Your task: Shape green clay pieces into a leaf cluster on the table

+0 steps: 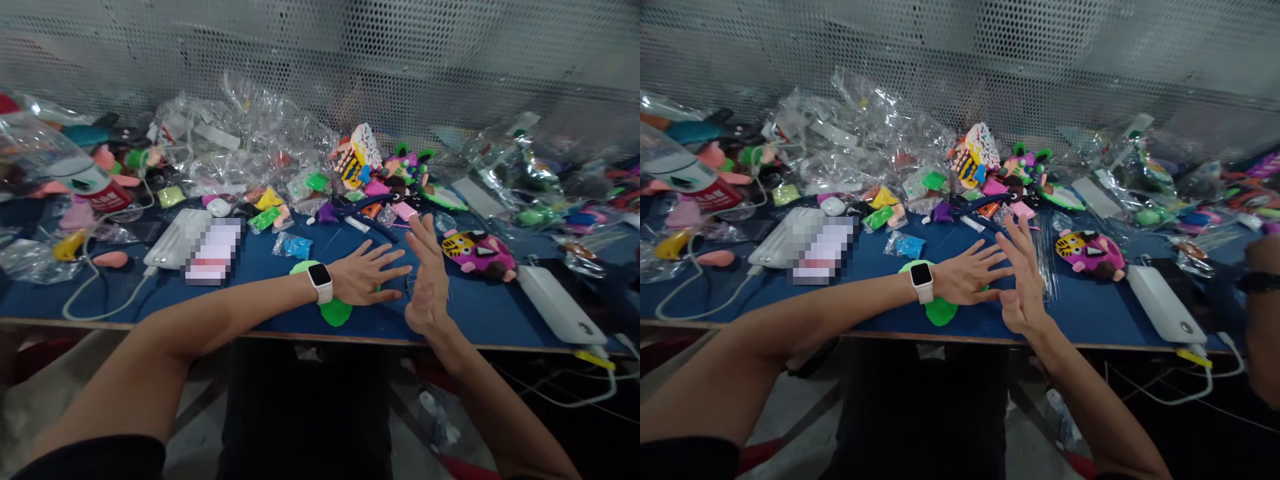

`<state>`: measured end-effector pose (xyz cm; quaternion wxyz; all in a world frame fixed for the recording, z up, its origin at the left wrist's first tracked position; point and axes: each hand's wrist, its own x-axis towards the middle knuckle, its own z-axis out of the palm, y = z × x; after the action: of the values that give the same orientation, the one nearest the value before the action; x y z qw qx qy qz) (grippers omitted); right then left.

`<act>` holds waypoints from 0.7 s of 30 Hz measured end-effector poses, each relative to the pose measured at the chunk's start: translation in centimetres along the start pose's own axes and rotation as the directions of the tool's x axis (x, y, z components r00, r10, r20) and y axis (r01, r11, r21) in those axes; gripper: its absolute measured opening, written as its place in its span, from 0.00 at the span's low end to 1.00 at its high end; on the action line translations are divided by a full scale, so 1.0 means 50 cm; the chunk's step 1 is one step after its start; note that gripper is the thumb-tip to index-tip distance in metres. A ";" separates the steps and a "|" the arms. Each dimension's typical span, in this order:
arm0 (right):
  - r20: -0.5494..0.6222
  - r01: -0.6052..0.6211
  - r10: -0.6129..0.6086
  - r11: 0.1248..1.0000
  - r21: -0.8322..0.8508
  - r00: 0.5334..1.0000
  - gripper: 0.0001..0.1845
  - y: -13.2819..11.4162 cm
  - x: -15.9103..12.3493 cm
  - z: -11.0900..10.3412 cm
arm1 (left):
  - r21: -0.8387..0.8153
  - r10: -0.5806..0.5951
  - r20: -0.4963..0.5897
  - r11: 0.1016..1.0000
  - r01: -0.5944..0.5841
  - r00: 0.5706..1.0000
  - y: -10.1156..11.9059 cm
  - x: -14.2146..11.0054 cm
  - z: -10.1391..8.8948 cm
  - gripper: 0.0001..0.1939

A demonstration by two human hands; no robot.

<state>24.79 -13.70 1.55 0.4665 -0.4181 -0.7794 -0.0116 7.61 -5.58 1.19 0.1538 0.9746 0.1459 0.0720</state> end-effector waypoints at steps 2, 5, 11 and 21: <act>-0.004 0.010 -0.010 1.000 0.006 1.000 0.38 -0.002 0.001 0.000 | -0.001 -0.003 0.012 1.000 0.003 1.000 0.000 0.000 -0.006 0.34; -0.009 0.016 -0.017 1.000 -0.012 1.000 0.37 -0.003 0.000 -0.001 | -0.001 -0.007 -0.005 1.000 0.007 1.000 -0.002 -0.004 -0.014 0.35; -0.026 -0.004 0.002 0.999 -0.048 1.000 0.40 0.002 -0.005 -0.002 | -0.032 -0.060 0.040 0.998 0.062 0.997 -0.008 -0.010 -0.004 0.41; -0.001 -0.021 0.021 1.000 0.018 1.000 0.38 0.010 -0.009 0.000 | 0.011 -0.054 -0.032 0.998 0.055 0.998 -0.001 -0.037 -0.014 0.42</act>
<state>25.26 -13.67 1.02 0.4709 -0.4219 -0.7747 0.0001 5.72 -5.88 1.66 0.1475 0.9699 0.1753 0.0825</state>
